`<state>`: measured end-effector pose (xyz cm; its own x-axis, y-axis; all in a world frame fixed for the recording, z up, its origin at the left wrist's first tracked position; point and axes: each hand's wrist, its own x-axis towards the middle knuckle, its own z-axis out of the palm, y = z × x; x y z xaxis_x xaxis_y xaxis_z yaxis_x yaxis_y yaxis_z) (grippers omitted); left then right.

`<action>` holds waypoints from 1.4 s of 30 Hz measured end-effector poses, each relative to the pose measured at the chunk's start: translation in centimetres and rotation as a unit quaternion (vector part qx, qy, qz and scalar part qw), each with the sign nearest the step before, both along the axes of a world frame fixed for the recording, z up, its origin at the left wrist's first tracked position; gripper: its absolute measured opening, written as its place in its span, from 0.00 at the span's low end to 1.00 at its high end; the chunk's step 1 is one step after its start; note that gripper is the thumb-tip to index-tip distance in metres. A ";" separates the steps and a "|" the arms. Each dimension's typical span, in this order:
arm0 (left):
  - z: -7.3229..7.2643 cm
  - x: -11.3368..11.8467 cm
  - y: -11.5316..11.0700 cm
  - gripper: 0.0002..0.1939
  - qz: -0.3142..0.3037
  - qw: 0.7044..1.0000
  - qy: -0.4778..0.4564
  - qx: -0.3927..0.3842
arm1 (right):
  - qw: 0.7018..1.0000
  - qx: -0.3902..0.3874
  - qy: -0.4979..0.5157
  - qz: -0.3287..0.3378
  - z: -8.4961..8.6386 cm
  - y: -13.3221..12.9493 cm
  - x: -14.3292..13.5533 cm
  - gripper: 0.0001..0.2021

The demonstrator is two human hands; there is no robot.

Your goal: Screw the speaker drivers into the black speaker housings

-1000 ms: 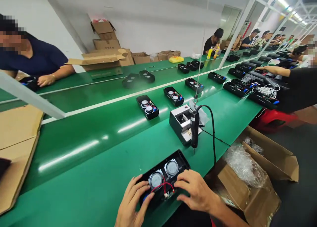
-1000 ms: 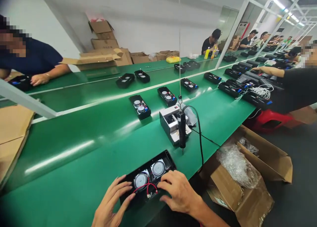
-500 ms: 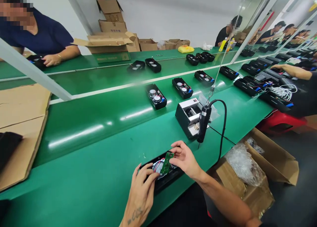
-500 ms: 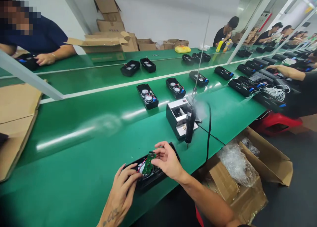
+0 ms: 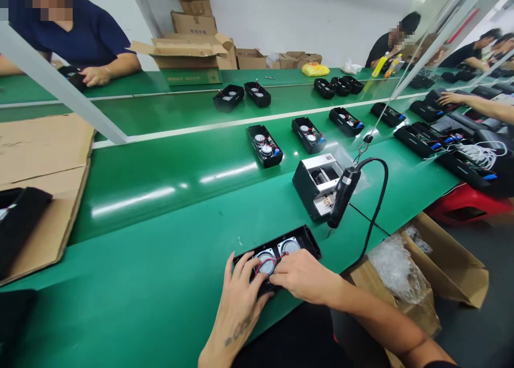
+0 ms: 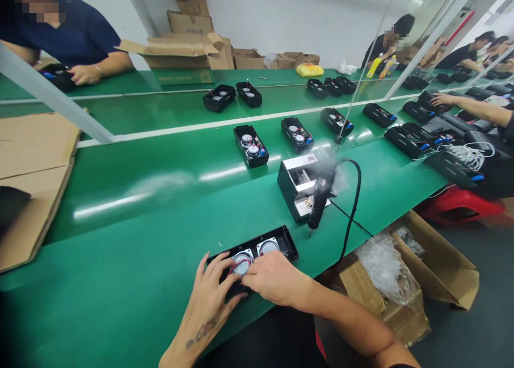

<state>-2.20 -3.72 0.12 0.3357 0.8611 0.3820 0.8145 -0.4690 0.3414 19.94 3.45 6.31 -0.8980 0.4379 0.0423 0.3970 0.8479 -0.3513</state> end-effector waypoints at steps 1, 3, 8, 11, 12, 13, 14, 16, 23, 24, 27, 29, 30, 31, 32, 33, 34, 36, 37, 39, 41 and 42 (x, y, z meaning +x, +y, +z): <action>0.0 0.2 0.0 0.10 0.004 1.000 -0.003 0.003 | 1.000 -0.009 -0.011 0.006 0.1 0.0 -0.1 0.10; 0.1 0.5 -0.1 0.07 0.006 1.000 -0.023 0.009 | 0.999 -0.029 -0.032 0.017 0.2 0.3 0.0 0.11; 1.0 0.8 0.1 0.06 0.006 0.998 -0.062 -0.003 | 0.998 -0.022 -0.052 0.033 -0.2 0.3 0.4 0.10; 1.0 0.9 0.1 0.07 0.001 0.999 -0.050 -0.009 | 0.997 0.034 -0.057 0.047 -0.6 -0.1 0.3 0.10; 1.0 0.8 0.1 0.07 -0.003 0.999 -0.043 -0.010 | 0.996 0.044 -0.057 0.050 -0.7 -0.1 0.3 0.09; 0.8 0.8 0.0 0.08 -0.006 0.999 -0.036 -0.010 | 0.996 0.043 -0.056 0.055 -0.7 -0.1 0.3 0.08; 0.7 0.8 0.0 0.08 -0.010 0.999 -0.029 -0.011 | 0.996 0.035 -0.056 0.060 -0.8 0.0 0.4 0.07; 0.5 0.8 -0.1 0.10 -0.012 1.000 -0.019 -0.011 | 0.996 0.003 -0.052 0.068 -0.8 0.3 0.5 0.08; 0.7 0.7 0.7 0.13 -0.022 0.999 0.021 -0.022 | 0.998 -0.045 -0.054 0.000 0.4 -0.2 0.3 0.10; 0.9 0.6 1.2 0.12 -0.032 0.999 0.024 -0.033 | 0.997 -0.034 -0.066 -0.012 0.6 -0.2 0.1 0.10; 1.8 -0.3 3.4 0.08 -0.064 0.993 0.018 -0.095 | 0.992 -0.043 -0.113 -0.027 1.1 1.3 -1.0 0.13; 2.6 -1.0 5.2 0.06 -0.080 0.984 0.002 -0.161 | 0.986 -0.106 -0.119 -0.044 1.6 3.4 -1.8 0.13; 3.1 -1.2 6.1 0.05 -0.085 0.976 -0.006 -0.199 | 0.982 -0.144 -0.112 -0.054 1.8 4.4 -2.1 0.14; 3.5 -1.5 6.9 0.05 -0.088 0.968 -0.013 -0.233 | 0.977 -0.177 -0.103 -0.063 2.1 5.4 -2.4 0.15; 3.8 -1.6 7.6 0.06 -0.091 0.961 -0.019 -0.259 | 0.973 -0.201 -0.095 -0.070 2.5 6.1 -2.5 0.16; 4.1 -1.8 8.2 0.07 -0.093 0.956 -0.023 -0.278 | 0.970 -0.212 -0.090 -0.076 2.8 6.6 -2.7 0.16; 4.4 -1.9 8.7 0.07 -0.096 0.952 -0.025 -0.289 | 0.970 -0.212 -0.090 -0.078 3.0 6.8 -2.7 0.17; 4.5 -2.0 9.2 0.08 -0.103 0.950 -0.024 -0.292 | 0.975 -0.187 -0.094 -0.077 3.4 6.7 -2.7 0.17; 4.5 -2.0 9.4 0.09 -0.106 0.951 -0.023 -0.291 | 0.978 -0.170 -0.099 -0.076 3.4 6.4 -2.7 0.18; 4.2 -2.2 9.5 0.09 -0.111 0.950 -0.023 -0.292 | 0.981 -0.136 -0.112 -0.079 3.4 5.7 -2.7 0.19; 3.9 -2.4 9.7 0.10 -0.115 0.949 -0.024 -0.293 | 0.983 -0.105 -0.125 -0.086 3.1 5.2 -2.8 0.20; 3.8 -2.5 9.8 0.11 -0.118 0.948 -0.024 -0.293 | 0.983 -0.092 -0.129 -0.087 2.9 5.1 -2.9 0.20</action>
